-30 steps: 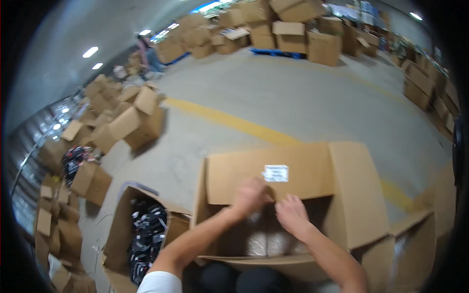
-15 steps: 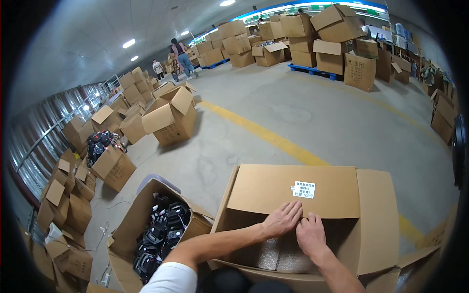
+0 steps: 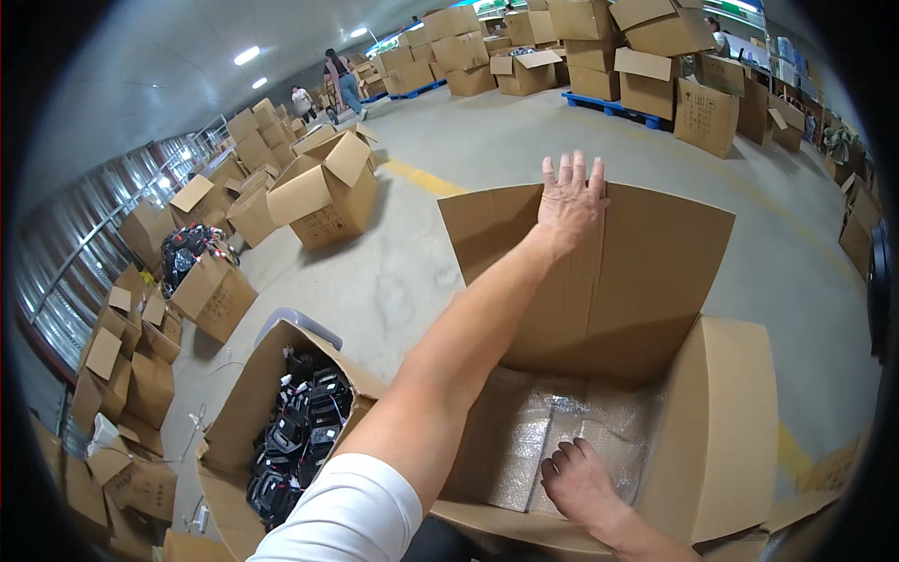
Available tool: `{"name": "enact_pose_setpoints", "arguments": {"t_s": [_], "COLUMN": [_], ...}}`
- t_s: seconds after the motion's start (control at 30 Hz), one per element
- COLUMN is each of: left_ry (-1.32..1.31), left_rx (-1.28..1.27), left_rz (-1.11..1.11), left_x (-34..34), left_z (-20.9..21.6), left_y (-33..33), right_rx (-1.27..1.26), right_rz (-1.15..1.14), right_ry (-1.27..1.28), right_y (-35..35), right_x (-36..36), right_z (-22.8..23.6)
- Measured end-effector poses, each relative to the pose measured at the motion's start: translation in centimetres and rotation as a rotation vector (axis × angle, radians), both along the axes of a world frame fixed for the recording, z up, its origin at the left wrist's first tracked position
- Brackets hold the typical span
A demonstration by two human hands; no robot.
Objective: The person packs small black electronic components into a cardboard box by hand, layering them with bubble wrap.
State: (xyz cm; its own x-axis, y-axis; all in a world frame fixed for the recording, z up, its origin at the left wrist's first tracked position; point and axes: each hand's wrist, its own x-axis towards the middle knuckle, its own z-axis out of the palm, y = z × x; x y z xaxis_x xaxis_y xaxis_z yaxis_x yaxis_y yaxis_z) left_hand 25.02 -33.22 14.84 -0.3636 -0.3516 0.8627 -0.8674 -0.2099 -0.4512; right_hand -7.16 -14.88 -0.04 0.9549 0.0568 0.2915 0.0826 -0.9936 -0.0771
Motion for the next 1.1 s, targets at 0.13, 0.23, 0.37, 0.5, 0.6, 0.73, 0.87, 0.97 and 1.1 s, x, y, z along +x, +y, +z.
{"name": "enact_pose_setpoints", "arguments": {"t_s": [0.13, 0.23, 0.37, 0.5, 0.6, 0.73, 0.87, 0.97, 1.1], "left_ry": [0.348, 0.732, 0.713, 0.488, 1.124, 1.061, 1.240, 1.420, 1.523], "left_rx": [0.189, 0.779, 0.768, 0.582, 1.183, 1.331, 1.216, 1.015, 0.736], "left_rz": [0.056, 0.153, 0.172, 0.186, 0.069, -0.014, -0.727, -0.990, -1.192], "left_x": [-2.8, -4.2, -2.1, -1.7, -4.0, -6.3, -15.1, -19.6, -26.2], "left_z": [-0.1, 3.0, 1.2, -11.1, -14.3, -9.7, -2.7, 9.7, 19.9], "left_y": [0.7, 1.3, -0.3, -0.9, 2.8, 8.1, 22.1, 36.0, 47.6], "right_rx": [0.052, 0.090, 0.118, 0.087, 0.102, 0.148, 0.109, 0.151, 0.320], "right_rz": [0.002, 0.050, 0.065, 0.028, 0.001, -0.128, -0.330, -0.360, -0.265], "right_ry": [0.099, 0.213, 0.208, 0.183, 0.149, 0.284, 0.369, 0.112, 0.166], "right_y": [-0.6, -0.1, 0.7, -0.2, -0.4, -1.1, -3.4, -3.6, 2.3], "right_x": [-0.9, -1.1, -0.6, -0.4, -0.9, -2.4, -2.8, -2.1, 0.0], "right_z": [-0.9, -0.3, 0.2, -0.6, -2.0, -3.4, -6.8, -6.7, 1.8]}}
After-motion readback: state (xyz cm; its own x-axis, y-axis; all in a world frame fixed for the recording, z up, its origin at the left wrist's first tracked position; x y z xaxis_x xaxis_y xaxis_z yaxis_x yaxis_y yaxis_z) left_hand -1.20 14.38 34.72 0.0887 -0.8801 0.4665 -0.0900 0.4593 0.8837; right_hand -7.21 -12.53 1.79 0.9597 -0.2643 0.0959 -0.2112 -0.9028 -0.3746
